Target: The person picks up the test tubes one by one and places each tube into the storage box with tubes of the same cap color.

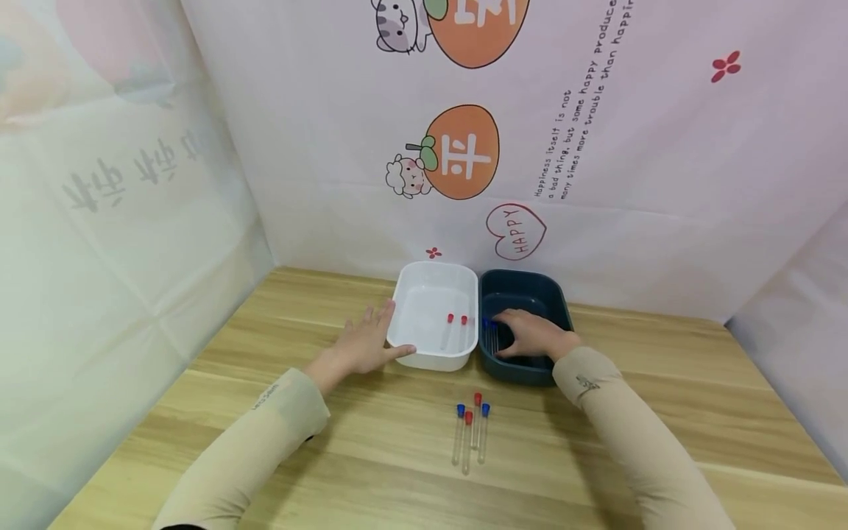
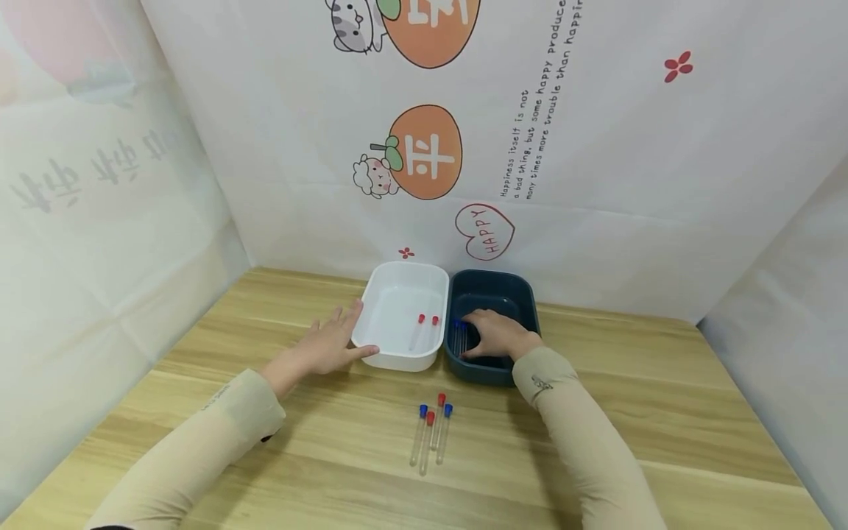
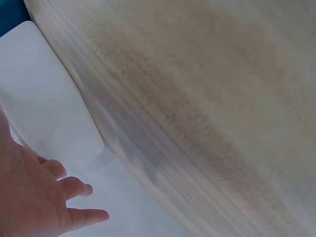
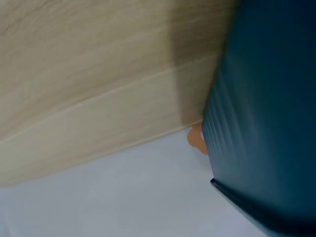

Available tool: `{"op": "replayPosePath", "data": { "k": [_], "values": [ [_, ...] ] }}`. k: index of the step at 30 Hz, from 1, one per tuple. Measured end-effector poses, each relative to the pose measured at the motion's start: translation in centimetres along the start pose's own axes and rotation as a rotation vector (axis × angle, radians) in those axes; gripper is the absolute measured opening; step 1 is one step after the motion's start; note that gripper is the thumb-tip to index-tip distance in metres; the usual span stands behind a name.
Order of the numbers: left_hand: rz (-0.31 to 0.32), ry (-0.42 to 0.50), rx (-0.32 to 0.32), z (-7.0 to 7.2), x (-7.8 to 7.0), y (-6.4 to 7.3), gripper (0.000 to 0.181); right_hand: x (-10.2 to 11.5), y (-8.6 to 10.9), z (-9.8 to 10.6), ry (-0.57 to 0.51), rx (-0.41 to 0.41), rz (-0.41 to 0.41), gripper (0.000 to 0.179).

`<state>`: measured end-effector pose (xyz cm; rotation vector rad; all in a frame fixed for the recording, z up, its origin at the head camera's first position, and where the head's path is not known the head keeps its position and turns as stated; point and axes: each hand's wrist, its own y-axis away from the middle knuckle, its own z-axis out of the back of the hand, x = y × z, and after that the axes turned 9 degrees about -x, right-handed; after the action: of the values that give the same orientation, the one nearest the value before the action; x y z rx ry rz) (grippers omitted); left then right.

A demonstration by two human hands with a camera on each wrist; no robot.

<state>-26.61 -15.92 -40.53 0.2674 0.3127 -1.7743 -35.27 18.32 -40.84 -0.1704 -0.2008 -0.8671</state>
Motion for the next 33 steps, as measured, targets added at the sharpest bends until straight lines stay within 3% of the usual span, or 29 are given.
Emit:
{"op": "replayPosePath", "data": {
  "k": [24, 33],
  "values": [
    [0.011, 0.0, 0.014, -0.5, 0.1, -0.1, 0.106, 0.3, -0.3, -0.2, -0.013, 0.092, -0.087, 0.083],
    [0.003, -0.011, 0.01, -0.2, 0.5, -0.6, 0.108, 0.6, 0.5, 1.6, -0.117, -0.017, -0.069, 0.079]
  ]
}}
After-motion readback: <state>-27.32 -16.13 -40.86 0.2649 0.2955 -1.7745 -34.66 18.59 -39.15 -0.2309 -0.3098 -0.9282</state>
